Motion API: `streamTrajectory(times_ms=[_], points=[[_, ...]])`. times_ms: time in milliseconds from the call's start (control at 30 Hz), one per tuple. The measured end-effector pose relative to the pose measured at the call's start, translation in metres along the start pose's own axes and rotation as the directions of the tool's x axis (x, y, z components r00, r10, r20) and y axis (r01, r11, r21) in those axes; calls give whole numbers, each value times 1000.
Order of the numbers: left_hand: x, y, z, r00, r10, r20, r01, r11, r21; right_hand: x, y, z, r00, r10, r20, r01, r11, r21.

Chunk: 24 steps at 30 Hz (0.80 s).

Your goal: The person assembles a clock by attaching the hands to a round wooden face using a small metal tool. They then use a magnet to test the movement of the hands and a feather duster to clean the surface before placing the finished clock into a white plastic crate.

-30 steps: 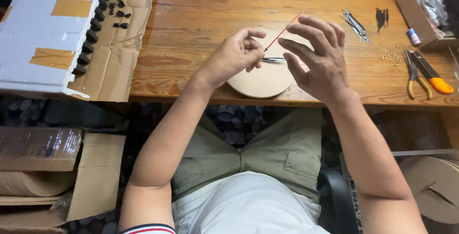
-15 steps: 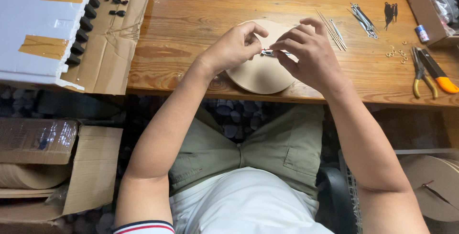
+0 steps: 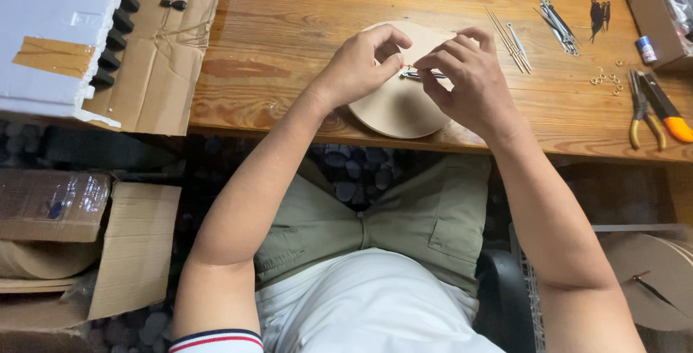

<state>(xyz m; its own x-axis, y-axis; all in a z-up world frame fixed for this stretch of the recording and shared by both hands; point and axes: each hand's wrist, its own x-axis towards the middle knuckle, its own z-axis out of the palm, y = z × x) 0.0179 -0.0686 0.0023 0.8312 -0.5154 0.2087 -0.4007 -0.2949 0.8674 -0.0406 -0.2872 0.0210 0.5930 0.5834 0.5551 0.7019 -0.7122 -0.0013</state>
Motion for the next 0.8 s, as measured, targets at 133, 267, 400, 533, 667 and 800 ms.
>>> streamTrajectory(times_ms=[133, 267, 400, 533, 667, 800], points=[[-3, -10, 2, 972, 232, -44, -227, 969, 95, -3, -1, 4, 1000, 23, -18, -23, 1000, 4], [-3, -20, 0, 914, 406, -20, -391, 890, 234, -5, 0, 11, 998, 58, -15, -57, 998, 5], [-3, -28, 2, 911, 413, 4, -397, 874, 281, -8, 1, 16, 997, 71, -19, -71, 997, 1], [-3, -33, 4, 922, 386, 25, -374, 873, 314, -7, -1, 16, 997, 70, -15, -70, 998, -5], [-3, -35, 7, 906, 423, 10, -401, 850, 342, -8, -2, 17, 995, 99, -1, -99, 995, -16], [-2, -36, 7, 888, 459, 6, -432, 831, 352, -8, -2, 17, 995, 99, -12, -100, 995, -25]])
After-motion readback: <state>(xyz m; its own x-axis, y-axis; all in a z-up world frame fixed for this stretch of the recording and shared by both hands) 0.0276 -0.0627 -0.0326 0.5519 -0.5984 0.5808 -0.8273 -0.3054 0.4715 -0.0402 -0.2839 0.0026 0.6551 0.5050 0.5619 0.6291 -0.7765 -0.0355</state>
